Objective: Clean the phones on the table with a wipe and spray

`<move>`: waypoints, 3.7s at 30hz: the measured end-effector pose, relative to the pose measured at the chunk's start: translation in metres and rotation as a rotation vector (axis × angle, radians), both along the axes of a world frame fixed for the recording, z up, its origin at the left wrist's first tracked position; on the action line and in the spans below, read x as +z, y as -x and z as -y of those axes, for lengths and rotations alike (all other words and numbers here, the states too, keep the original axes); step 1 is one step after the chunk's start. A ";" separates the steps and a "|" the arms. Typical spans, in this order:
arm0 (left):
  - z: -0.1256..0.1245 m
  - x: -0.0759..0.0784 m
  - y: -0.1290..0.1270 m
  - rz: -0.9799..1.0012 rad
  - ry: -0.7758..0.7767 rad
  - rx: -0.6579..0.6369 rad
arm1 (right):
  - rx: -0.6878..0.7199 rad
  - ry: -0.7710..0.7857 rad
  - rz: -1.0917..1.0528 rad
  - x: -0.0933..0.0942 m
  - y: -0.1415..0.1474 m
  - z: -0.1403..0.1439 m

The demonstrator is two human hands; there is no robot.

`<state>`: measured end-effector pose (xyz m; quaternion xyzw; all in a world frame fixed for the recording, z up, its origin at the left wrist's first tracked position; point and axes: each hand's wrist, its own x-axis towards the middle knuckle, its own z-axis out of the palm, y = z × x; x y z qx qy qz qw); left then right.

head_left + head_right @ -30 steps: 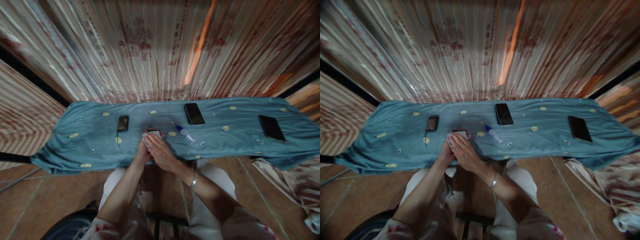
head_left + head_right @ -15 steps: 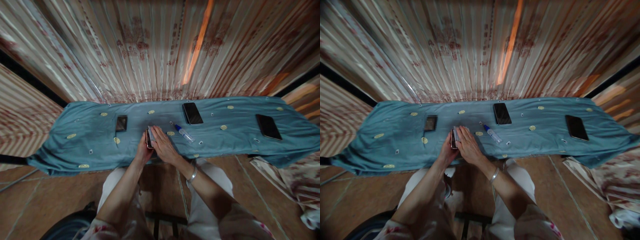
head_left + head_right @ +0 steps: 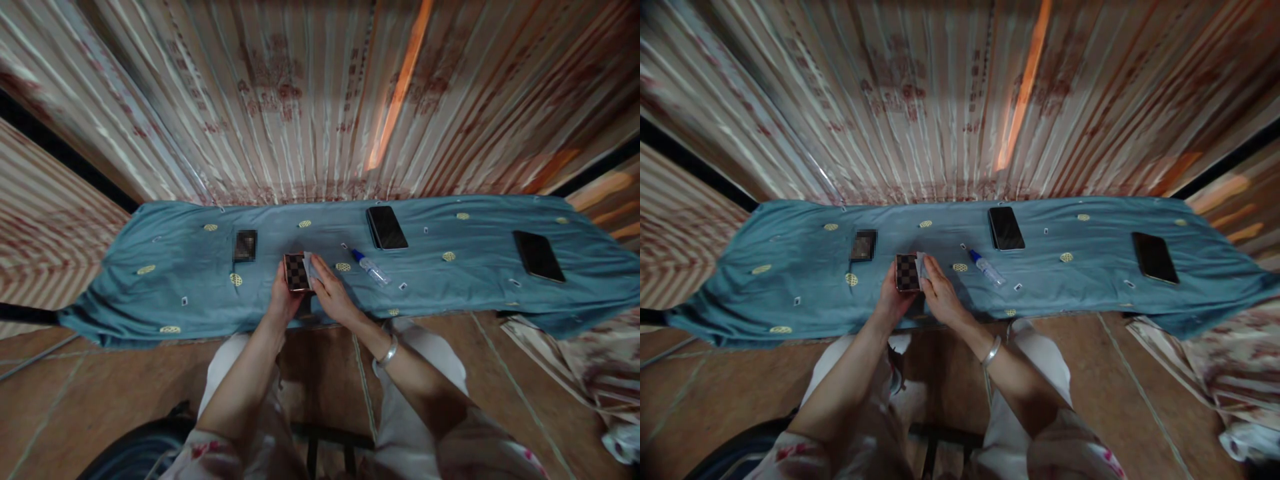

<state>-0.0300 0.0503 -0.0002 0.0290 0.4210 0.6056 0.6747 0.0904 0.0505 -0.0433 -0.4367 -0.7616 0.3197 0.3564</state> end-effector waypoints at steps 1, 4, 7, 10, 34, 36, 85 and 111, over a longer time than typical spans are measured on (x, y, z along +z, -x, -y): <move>-0.001 0.001 0.002 -0.003 0.012 0.008 | 0.003 -0.008 0.002 0.000 0.000 0.002; -0.004 0.001 0.008 -0.006 0.011 0.026 | 0.023 -0.036 0.000 0.001 0.003 0.010; -0.008 0.000 0.015 -0.020 -0.030 0.008 | 0.046 -0.047 0.002 0.003 0.006 0.020; -0.012 -0.003 0.019 -0.013 -0.059 -0.006 | 0.059 -0.057 0.018 0.004 0.007 0.028; 0.002 -0.019 -0.026 -0.147 -0.043 -0.201 | -0.068 -0.127 0.047 0.034 -0.011 -0.012; 0.002 -0.019 -0.027 -0.169 -0.075 -0.171 | -0.053 -0.139 0.043 0.036 -0.009 -0.013; 0.151 0.001 -0.018 0.195 0.000 0.081 | -0.180 0.166 -0.373 0.007 -0.025 0.181; 0.189 0.001 -0.035 0.229 0.030 0.000 | 0.016 -0.286 0.049 0.041 -0.028 0.204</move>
